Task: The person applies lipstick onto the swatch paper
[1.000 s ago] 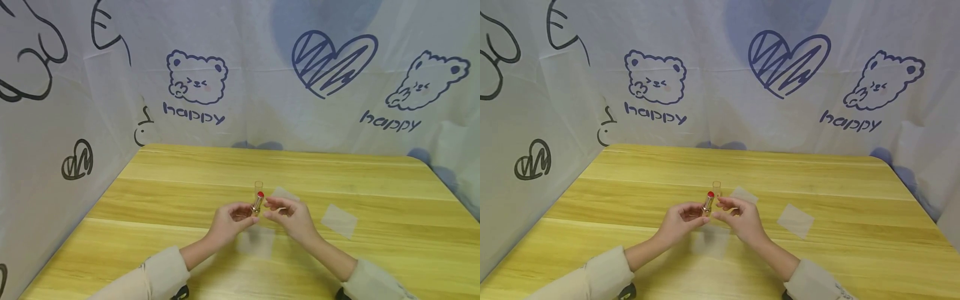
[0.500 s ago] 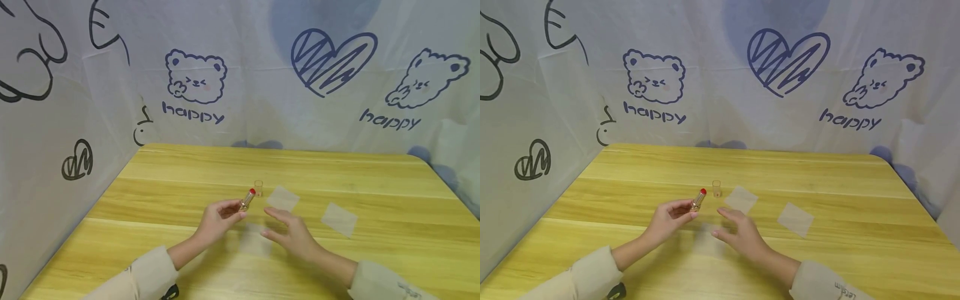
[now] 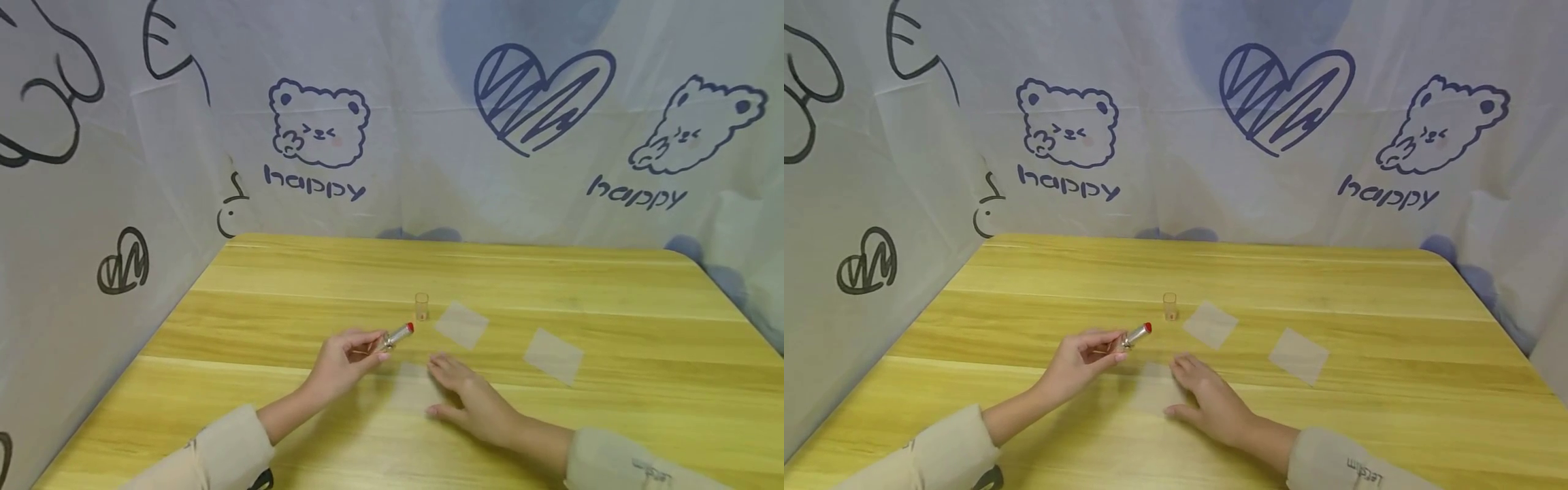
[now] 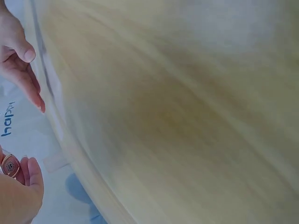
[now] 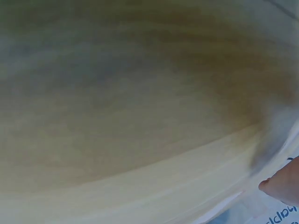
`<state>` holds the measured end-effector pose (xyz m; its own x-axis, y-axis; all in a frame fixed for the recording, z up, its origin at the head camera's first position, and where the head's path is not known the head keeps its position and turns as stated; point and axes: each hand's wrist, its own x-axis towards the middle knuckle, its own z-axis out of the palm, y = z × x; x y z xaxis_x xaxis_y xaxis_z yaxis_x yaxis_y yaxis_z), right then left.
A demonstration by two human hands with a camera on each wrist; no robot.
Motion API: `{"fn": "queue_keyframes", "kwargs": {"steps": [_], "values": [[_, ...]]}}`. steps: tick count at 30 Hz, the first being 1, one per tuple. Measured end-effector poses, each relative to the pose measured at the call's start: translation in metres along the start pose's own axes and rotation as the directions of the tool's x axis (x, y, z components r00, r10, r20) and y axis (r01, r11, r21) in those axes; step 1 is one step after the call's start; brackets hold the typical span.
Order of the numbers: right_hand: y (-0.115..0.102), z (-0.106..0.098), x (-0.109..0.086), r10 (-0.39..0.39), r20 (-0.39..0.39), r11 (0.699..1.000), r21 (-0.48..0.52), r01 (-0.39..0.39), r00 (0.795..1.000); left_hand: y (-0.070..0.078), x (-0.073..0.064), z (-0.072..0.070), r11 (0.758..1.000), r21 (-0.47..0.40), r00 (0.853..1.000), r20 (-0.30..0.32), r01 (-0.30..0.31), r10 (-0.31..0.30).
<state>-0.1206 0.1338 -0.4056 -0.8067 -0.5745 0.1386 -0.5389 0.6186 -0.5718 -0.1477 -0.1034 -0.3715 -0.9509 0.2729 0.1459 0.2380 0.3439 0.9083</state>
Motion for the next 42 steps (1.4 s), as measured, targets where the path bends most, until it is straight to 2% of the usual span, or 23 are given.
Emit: {"fn": "queue_keyframes", "kwargs": {"steps": [4, 9, 13, 19, 26, 32, 42], "values": [[0.002, 0.000, -0.001, 0.016, 0.012, 0.999, -0.033, -0.016, 1.000, -0.002, -0.004, -0.002, 1.000, 0.029, 1.000, 0.023, -0.012, 0.011], [0.004, -0.001, -0.002, 0.049, 0.041, 0.999, -0.023, -0.048, 0.998, -0.004, -0.007, -0.004, 0.997, 0.071, 0.999, 0.025, -0.043, 0.041], [0.006, -0.001, -0.003, 0.056, 0.059, 0.998, -0.014, -0.055, 0.997, -0.005, -0.008, -0.005, 0.996, 0.079, 0.999, 0.022, -0.043, 0.041], [0.009, -0.001, -0.003, 0.056, 0.047, 0.998, -0.021, -0.055, 0.997, -0.003, -0.011, -0.007, 0.992, 0.113, 0.998, 0.043, -0.051, 0.046], [0.011, 0.000, -0.003, 0.045, 0.033, 0.998, -0.040, -0.044, 0.998, -0.001, -0.012, -0.010, 0.986, 0.129, 0.993, 0.069, -0.102, 0.093], [0.010, 0.000, -0.003, 0.043, 0.042, 0.998, -0.041, -0.042, 0.998, -0.001, -0.010, -0.011, 0.983, 0.135, 0.991, 0.066, -0.121, 0.113], [0.008, -0.001, -0.003, 0.055, 0.056, 0.998, -0.035, -0.053, 0.997, -0.002, -0.008, -0.006, 0.990, 0.120, 0.997, 0.050, -0.071, 0.065]]}}
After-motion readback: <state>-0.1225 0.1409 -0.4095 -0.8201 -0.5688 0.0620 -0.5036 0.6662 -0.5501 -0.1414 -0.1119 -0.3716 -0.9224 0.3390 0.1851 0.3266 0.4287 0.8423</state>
